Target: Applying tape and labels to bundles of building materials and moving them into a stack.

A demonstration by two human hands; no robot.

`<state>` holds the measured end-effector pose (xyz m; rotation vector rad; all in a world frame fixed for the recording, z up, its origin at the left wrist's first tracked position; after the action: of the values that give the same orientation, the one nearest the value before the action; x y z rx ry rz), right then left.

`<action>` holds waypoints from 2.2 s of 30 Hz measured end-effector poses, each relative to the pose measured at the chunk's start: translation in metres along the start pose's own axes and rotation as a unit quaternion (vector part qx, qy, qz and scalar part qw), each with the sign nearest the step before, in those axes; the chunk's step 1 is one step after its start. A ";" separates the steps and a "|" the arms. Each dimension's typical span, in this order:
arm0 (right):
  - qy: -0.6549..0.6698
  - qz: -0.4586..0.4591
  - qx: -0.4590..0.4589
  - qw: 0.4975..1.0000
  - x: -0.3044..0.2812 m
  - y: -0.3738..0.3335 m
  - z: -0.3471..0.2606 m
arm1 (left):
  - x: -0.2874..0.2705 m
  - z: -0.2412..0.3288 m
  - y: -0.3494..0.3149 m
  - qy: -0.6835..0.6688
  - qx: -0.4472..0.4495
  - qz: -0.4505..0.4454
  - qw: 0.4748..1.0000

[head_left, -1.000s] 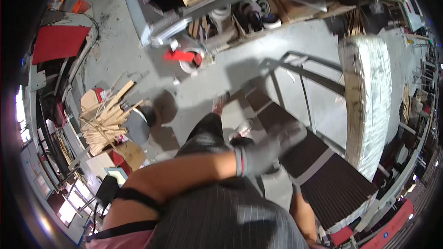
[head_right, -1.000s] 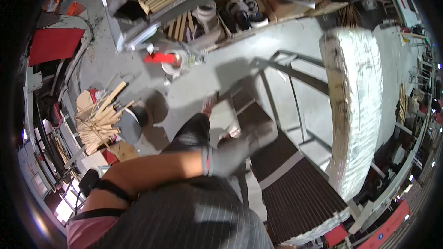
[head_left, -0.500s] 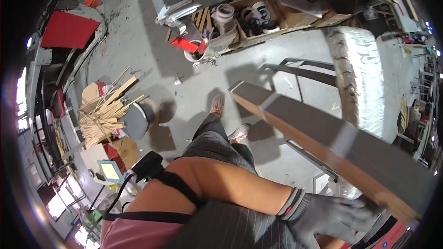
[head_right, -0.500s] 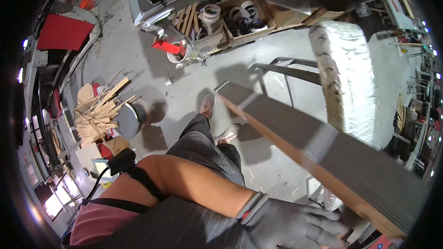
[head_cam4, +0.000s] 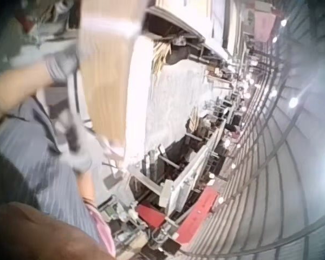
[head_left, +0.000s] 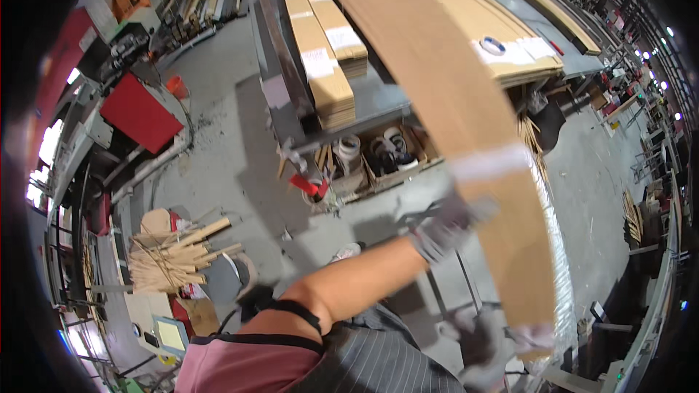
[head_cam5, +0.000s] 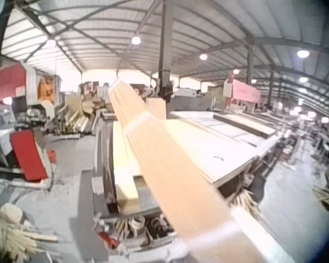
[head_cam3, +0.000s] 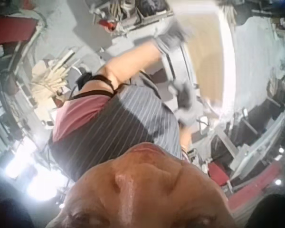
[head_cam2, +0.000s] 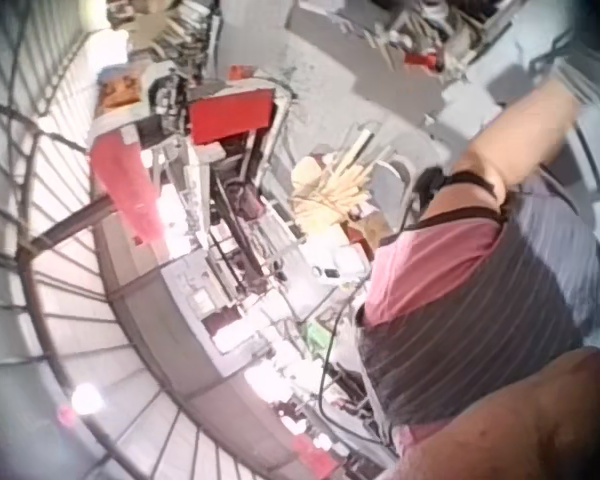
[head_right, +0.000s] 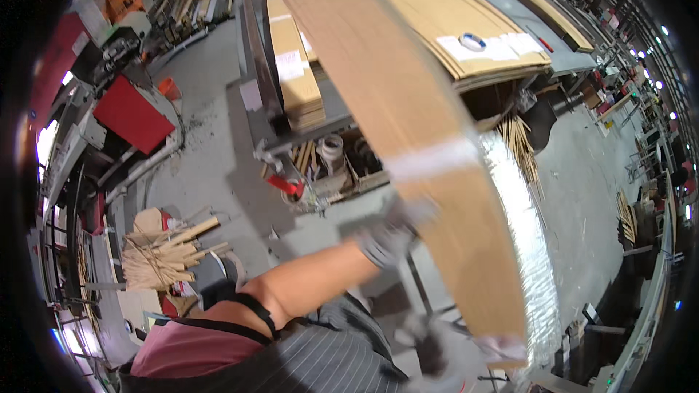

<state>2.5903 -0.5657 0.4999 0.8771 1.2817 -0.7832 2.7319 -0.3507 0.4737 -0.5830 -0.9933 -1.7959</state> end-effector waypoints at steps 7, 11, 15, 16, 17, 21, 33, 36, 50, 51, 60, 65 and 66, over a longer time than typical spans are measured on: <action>0.748 -0.249 -0.038 0.614 0.056 0.138 -0.047 | -0.142 0.217 0.024 0.120 0.148 0.090 0.978; 0.749 -0.348 -0.098 0.555 0.051 0.262 -0.127 | -0.179 0.319 0.036 0.206 0.135 0.148 0.958; 0.796 -0.356 -0.119 0.475 0.044 0.381 -0.192 | -0.174 0.336 0.011 0.357 0.141 0.163 0.909; 0.791 -0.343 -0.105 0.496 0.038 0.414 -0.206 | -0.158 0.331 -0.004 0.532 0.129 0.193 0.814; 0.785 -0.331 -0.095 0.515 0.030 0.443 -0.222 | -0.137 0.322 -0.029 0.689 0.113 0.215 0.683; 0.729 -0.348 -0.241 0.538 0.066 0.533 -0.263 | -0.124 0.210 -0.064 0.616 -0.060 -0.088 0.780; 0.470 -0.283 -0.400 0.734 0.041 0.521 -0.224 | -0.237 0.166 0.011 0.586 -0.084 0.191 0.783; 0.549 -0.307 -0.283 0.724 0.063 0.476 -0.080 | -0.221 0.139 0.061 0.723 0.000 0.209 0.659; 0.606 -0.439 0.241 0.618 0.270 0.299 0.356 | -0.282 0.105 0.204 0.482 -0.021 0.382 0.789; 0.614 -0.443 0.238 0.608 0.266 0.309 0.357 | -0.280 0.093 0.207 0.456 0.008 0.371 0.809; 0.588 -0.160 0.046 0.792 0.171 0.431 0.274 | -0.224 0.131 0.288 0.843 0.009 0.161 0.513; 0.699 -0.175 -0.004 0.693 0.174 0.497 0.161 | -0.254 0.112 0.465 0.897 -0.089 0.081 0.425; 0.704 -0.175 -0.004 0.688 0.181 0.505 0.145 | -0.287 0.111 0.482 0.890 -0.150 0.077 0.423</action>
<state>3.1234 -0.4602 0.3862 1.2855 2.8810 -0.2420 3.2848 -0.2067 0.4988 1.0520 0.8997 -1.2785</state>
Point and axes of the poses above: each hand's wrist, its own y-axis towards the middle knuckle, its own x-axis out of the palm, z = x × y, the point moved 7 cm from there along y, towards the middle knuckle, and after that the axes turned 13 degrees about -z, right-handed, at the moved point
